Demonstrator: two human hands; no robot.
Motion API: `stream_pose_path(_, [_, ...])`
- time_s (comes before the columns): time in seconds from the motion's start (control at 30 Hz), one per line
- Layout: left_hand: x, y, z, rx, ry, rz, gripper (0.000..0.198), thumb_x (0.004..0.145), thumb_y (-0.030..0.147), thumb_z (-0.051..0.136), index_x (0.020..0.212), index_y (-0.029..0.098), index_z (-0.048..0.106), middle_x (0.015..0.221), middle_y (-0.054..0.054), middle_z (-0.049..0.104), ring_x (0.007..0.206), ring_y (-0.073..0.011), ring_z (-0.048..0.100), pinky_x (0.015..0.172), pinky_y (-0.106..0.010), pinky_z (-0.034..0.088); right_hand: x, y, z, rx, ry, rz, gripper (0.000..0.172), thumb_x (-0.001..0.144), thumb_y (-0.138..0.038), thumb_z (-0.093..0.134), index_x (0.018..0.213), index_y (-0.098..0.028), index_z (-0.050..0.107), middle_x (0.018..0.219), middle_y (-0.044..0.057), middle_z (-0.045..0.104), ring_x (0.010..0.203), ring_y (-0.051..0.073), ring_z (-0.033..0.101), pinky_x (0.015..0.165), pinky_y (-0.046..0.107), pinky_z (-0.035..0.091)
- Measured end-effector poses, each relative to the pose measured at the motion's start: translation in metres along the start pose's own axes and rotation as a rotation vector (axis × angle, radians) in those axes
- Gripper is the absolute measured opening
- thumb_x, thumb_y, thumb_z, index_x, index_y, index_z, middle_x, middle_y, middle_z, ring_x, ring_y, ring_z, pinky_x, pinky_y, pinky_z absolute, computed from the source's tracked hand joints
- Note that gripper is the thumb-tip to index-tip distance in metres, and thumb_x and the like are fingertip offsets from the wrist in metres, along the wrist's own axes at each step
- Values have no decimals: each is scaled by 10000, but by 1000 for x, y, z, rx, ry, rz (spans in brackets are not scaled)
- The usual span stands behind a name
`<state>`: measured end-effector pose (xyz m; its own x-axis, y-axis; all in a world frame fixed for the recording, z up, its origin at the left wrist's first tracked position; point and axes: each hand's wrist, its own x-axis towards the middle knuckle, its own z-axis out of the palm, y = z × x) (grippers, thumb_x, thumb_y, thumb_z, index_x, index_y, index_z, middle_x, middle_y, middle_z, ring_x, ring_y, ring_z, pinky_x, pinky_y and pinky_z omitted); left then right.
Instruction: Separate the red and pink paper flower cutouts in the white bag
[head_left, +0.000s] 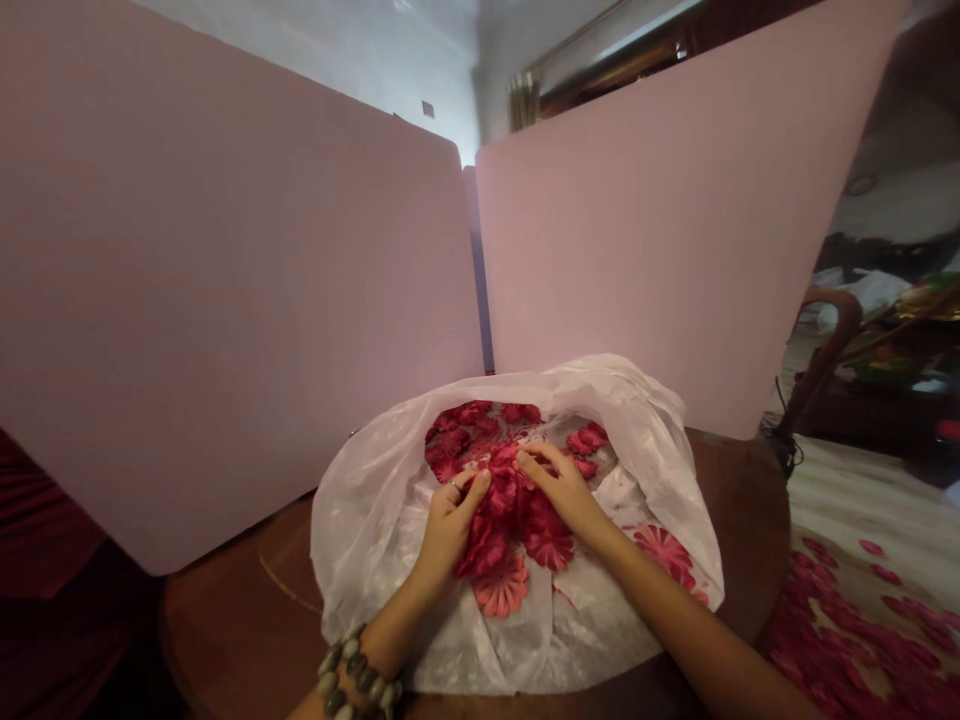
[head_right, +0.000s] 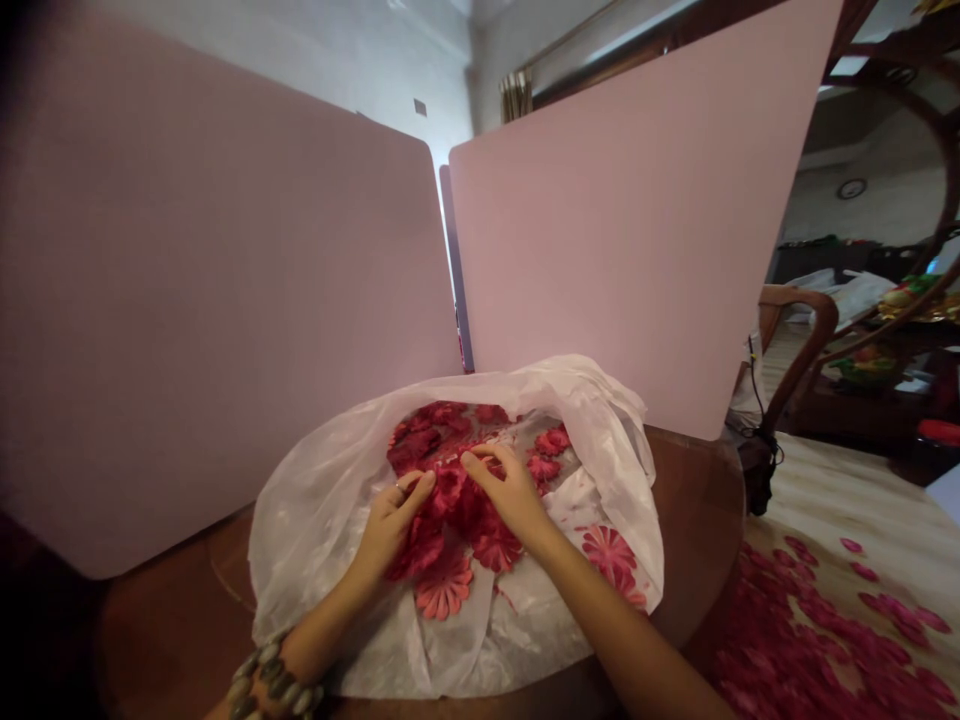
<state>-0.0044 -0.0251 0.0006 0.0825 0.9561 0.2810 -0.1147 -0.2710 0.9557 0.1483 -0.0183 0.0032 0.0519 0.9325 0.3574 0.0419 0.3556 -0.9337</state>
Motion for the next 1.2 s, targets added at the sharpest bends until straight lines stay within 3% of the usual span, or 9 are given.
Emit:
stream_pose_path(0.1, [-2, -1, 1, 42, -39, -13, 419, 662, 530, 685, 530, 164, 529, 513, 49, 443, 493, -82, 377, 483, -199, 332, -2, -1, 0, 64, -171, 27, 426, 672, -574, 674, 855, -189, 679, 912, 56, 667, 939, 226, 576, 880, 336, 402])
stream_pose_path(0.23, [-1, -2, 2, 57, -72, -49, 428, 636, 544, 700, 530, 154, 557, 498, 40, 470, 476, -81, 393, 470, -202, 326, -6, -1, 0, 142, -451, 112, 406, 703, -576, 654, 728, -171, 658, 712, 10, 611, 739, 176, 565, 722, 291, 421])
stream_pose_path(0.33, [-1, -2, 3, 35, -76, -56, 434, 619, 555, 713, 529, 160, 557, 492, 37, 485, 472, -84, 424, 479, -201, 358, -5, -1, -1, 100, -379, 75, 388, 642, -536, 718, 637, -163, 614, 633, -19, 546, 627, 139, 494, 632, 263, 380])
stream_pose_path(0.53, [-6, -1, 10, -101, -207, -110, 419, 588, 457, 786, 859, 165, 657, 739, -24, 661, 678, -153, 605, 701, -268, 484, 0, 4, 0, 62, -123, 28, 448, 670, -581, 639, 532, -184, 483, 544, -44, 408, 544, 109, 359, 539, 247, 289])
stream_pose_path(0.73, [-7, -3, 9, -28, -235, -99, 371, 608, 501, 755, 653, 155, 628, 592, 4, 601, 541, -107, 525, 549, -215, 427, -2, 5, 4, 88, -49, 113, 580, 675, -685, 560, 489, -226, 259, 495, -76, 232, 484, 80, 204, 471, 249, 162])
stream_pose_path(0.8, [-6, -3, 7, 18, -205, -93, 419, 641, 548, 708, 560, 156, 585, 500, 22, 535, 473, -88, 461, 480, -204, 374, -3, 2, 3, 113, -106, 135, 565, 670, -678, 577, 485, -217, 307, 490, -77, 266, 476, 77, 225, 470, 245, 184])
stream_pose_path(1.0, [0, 1, 4, 60, -119, -68, 489, 616, 593, 691, 460, 157, 534, 419, 48, 440, 417, -68, 361, 433, -204, 296, -6, -3, 3, 152, -363, 146, 341, 571, -460, 773, 695, -186, 613, 623, -34, 553, 587, 119, 492, 606, 264, 383])
stream_pose_path(1.1, [1, -2, 3, 50, -137, -109, 494, 617, 615, 676, 482, 155, 554, 428, 28, 488, 415, -77, 387, 434, -209, 299, -4, 2, 3, 100, -305, 73, 282, 621, -439, 742, 651, -189, 616, 630, -15, 579, 608, 138, 517, 624, 285, 407])
stream_pose_path(1.2, [-1, -6, 4, 54, -166, -118, 473, 614, 599, 689, 497, 162, 550, 452, 17, 510, 427, -88, 415, 443, -214, 310, 3, 8, -1, 84, -114, 29, 336, 643, -499, 711, 620, -189, 583, 597, -15, 561, 593, 144, 506, 601, 281, 406])
